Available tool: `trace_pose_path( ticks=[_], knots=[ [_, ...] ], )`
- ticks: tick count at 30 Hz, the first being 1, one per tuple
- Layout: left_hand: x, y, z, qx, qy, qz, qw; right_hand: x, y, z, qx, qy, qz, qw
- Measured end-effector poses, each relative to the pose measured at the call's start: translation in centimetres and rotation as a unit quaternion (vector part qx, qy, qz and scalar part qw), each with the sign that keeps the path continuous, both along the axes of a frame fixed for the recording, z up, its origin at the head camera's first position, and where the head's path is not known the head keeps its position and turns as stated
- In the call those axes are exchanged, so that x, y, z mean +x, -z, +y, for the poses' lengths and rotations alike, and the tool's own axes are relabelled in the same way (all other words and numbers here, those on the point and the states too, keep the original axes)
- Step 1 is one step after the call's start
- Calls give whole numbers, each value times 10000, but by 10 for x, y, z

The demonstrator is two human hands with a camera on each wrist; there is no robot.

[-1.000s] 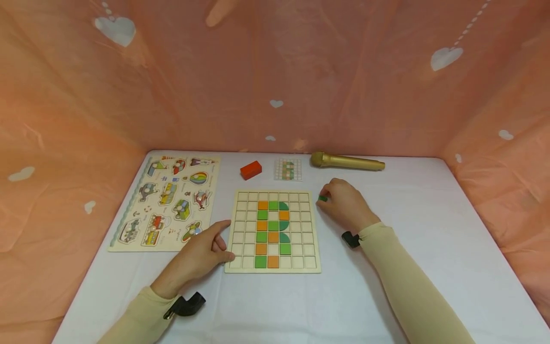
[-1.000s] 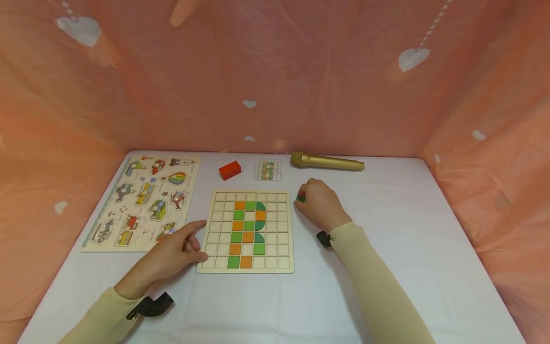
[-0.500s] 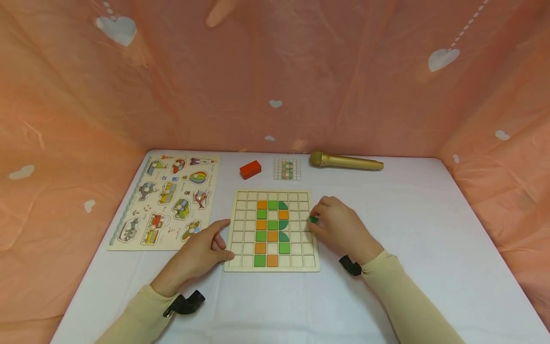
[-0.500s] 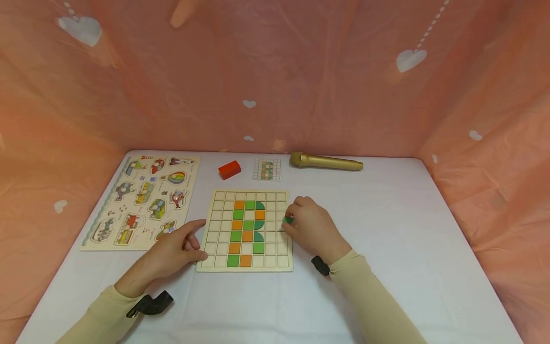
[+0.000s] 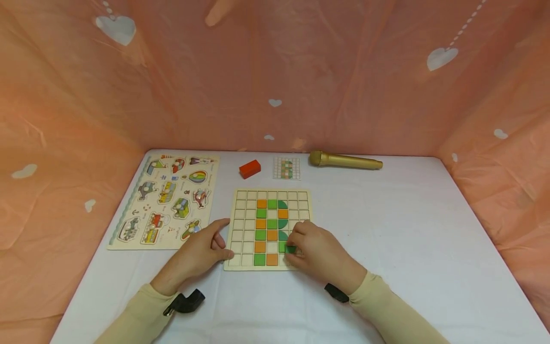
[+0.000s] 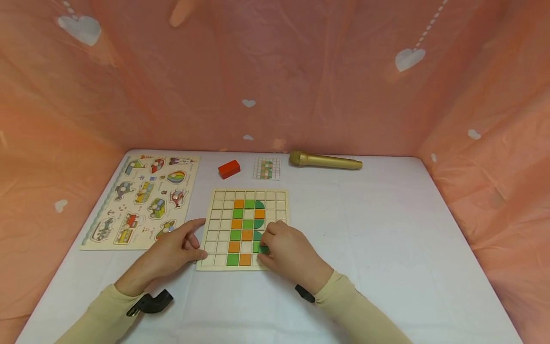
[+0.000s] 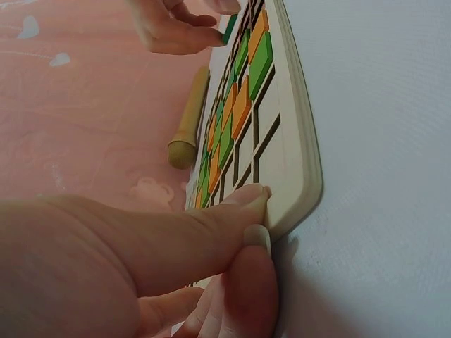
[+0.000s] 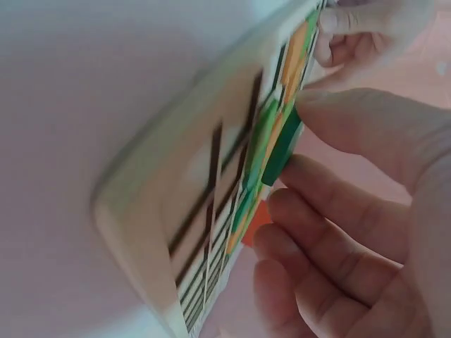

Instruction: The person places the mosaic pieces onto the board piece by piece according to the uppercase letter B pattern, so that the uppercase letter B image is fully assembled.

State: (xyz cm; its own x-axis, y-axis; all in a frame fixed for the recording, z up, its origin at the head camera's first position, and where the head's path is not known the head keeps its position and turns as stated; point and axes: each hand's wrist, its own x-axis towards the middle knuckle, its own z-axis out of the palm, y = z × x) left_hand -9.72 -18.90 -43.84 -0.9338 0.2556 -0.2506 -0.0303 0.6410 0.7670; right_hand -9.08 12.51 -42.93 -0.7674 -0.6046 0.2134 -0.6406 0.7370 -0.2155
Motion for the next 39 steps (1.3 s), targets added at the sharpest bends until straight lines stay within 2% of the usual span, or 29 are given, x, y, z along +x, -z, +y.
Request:
trace_pose_path(
  ticks=[12,18,28,39],
  knots=[
    [0,0,0,-45,8,21,10000,7,7,-7,115,-325,237,9991],
    [1,1,0,-68,-9,29,10000,8,9,-8,220,-357,171,9990],
    [0,2,0,1,-15,-10,10000,6,6,-2,159,-45,-167,9997],
    [-1,2,0,-41,-7,-16,10000,4,7,-2,41,-126,-181,9997]
  ],
)
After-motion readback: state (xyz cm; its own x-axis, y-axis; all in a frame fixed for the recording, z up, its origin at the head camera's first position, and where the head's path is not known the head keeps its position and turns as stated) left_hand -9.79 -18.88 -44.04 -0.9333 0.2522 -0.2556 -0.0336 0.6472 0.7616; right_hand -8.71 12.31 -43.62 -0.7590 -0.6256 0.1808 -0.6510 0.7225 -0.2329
